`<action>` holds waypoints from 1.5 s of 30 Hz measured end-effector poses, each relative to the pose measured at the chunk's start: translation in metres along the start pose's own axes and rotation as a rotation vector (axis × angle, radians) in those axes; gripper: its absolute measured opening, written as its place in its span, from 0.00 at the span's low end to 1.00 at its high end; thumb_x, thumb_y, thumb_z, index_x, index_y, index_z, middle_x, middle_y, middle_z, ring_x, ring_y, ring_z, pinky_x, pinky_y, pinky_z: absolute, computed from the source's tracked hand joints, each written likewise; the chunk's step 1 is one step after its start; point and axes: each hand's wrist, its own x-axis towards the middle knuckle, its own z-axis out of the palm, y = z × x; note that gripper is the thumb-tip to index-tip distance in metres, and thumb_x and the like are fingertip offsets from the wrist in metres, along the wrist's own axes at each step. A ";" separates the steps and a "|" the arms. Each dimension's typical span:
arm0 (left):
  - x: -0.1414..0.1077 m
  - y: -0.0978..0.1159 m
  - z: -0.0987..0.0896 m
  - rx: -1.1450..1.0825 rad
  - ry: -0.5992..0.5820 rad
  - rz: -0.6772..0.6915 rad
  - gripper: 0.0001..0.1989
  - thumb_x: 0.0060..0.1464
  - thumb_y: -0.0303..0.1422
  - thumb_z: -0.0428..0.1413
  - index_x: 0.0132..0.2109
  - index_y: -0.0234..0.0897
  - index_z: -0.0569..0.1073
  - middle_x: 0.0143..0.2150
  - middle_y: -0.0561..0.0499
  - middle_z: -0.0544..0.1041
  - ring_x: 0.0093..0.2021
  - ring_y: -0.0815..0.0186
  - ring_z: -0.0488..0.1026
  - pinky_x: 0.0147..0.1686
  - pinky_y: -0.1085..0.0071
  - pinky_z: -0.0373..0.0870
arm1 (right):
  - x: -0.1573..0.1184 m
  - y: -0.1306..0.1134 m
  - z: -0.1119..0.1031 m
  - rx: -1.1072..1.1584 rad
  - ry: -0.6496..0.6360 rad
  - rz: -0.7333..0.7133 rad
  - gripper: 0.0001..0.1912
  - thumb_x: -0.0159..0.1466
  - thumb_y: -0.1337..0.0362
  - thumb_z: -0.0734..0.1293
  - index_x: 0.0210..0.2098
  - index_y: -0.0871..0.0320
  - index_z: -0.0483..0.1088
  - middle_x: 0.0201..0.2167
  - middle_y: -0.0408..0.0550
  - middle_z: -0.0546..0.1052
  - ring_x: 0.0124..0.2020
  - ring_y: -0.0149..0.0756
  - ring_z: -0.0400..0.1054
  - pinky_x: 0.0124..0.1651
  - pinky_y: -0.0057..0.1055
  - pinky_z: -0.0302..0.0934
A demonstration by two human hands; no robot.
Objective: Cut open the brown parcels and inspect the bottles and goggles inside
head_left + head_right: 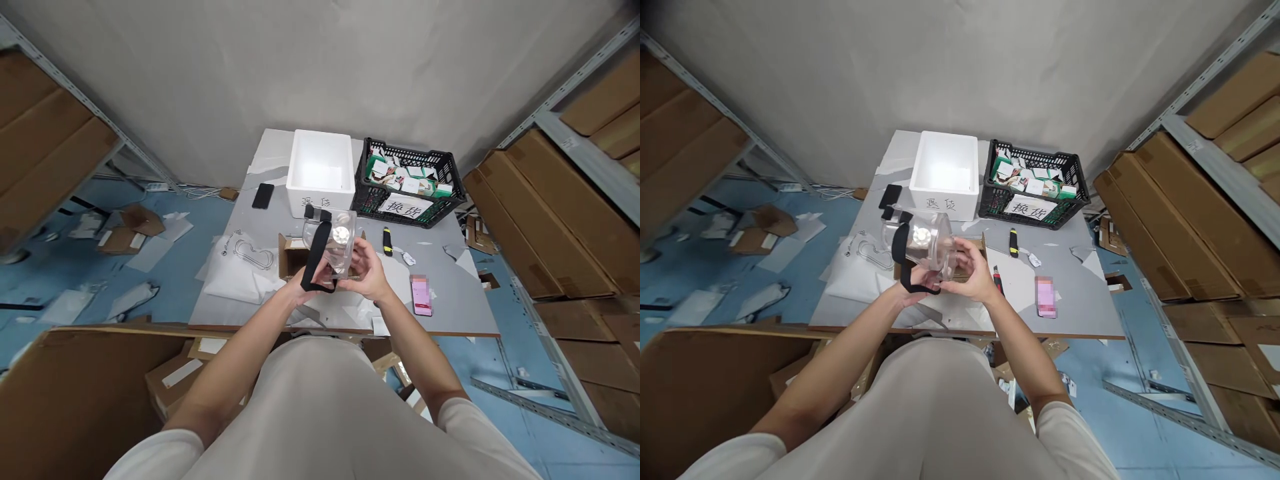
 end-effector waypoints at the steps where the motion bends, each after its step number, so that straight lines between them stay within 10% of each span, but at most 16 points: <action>1: -0.004 0.003 -0.004 0.007 -0.036 0.051 0.25 0.52 0.52 0.57 0.46 0.37 0.73 0.35 0.47 0.77 0.31 0.66 0.73 0.26 0.73 0.69 | -0.001 -0.004 -0.004 -0.052 0.021 -0.012 0.49 0.41 0.55 0.80 0.58 0.47 0.58 0.60 0.54 0.63 0.54 0.44 0.68 0.53 0.39 0.66; 5: -0.030 0.024 -0.027 0.044 0.010 0.420 0.39 0.51 0.65 0.41 0.52 0.38 0.71 0.51 0.41 0.74 0.49 0.56 0.74 0.43 0.61 0.74 | -0.008 -0.031 -0.027 -0.354 0.061 -0.087 0.44 0.46 0.55 0.78 0.59 0.49 0.60 0.56 0.53 0.67 0.53 0.44 0.67 0.53 0.41 0.67; 9: -0.056 0.039 -0.039 0.289 0.172 0.709 0.42 0.44 0.63 0.54 0.60 0.42 0.65 0.59 0.41 0.68 0.54 0.56 0.71 0.46 0.61 0.74 | -0.016 -0.052 -0.044 -0.690 0.006 -0.174 0.41 0.50 0.56 0.76 0.60 0.48 0.61 0.56 0.53 0.69 0.54 0.46 0.66 0.50 0.42 0.68; 20: -0.058 0.017 -0.012 0.507 0.455 0.532 0.42 0.37 0.43 0.68 0.59 0.29 0.68 0.50 0.41 0.76 0.46 0.57 0.76 0.47 0.60 0.75 | -0.025 -0.036 -0.041 -0.858 -0.011 -0.296 0.46 0.54 0.53 0.73 0.67 0.50 0.51 0.60 0.55 0.67 0.58 0.49 0.63 0.56 0.48 0.64; 36: -0.051 0.021 -0.018 0.395 0.448 0.481 0.42 0.37 0.45 0.68 0.58 0.29 0.69 0.54 0.37 0.75 0.50 0.50 0.75 0.51 0.55 0.73 | -0.008 -0.038 -0.043 -1.001 -0.154 -0.358 0.40 0.58 0.47 0.69 0.65 0.54 0.56 0.63 0.59 0.63 0.63 0.52 0.58 0.61 0.52 0.57; 45: -0.026 0.028 -0.055 0.499 0.440 0.574 0.45 0.44 0.49 0.63 0.65 0.34 0.59 0.64 0.34 0.63 0.63 0.52 0.64 0.62 0.55 0.60 | 0.094 -0.047 -0.081 -1.029 -0.233 -0.379 0.28 0.60 0.51 0.68 0.57 0.53 0.64 0.62 0.55 0.63 0.62 0.49 0.58 0.62 0.50 0.56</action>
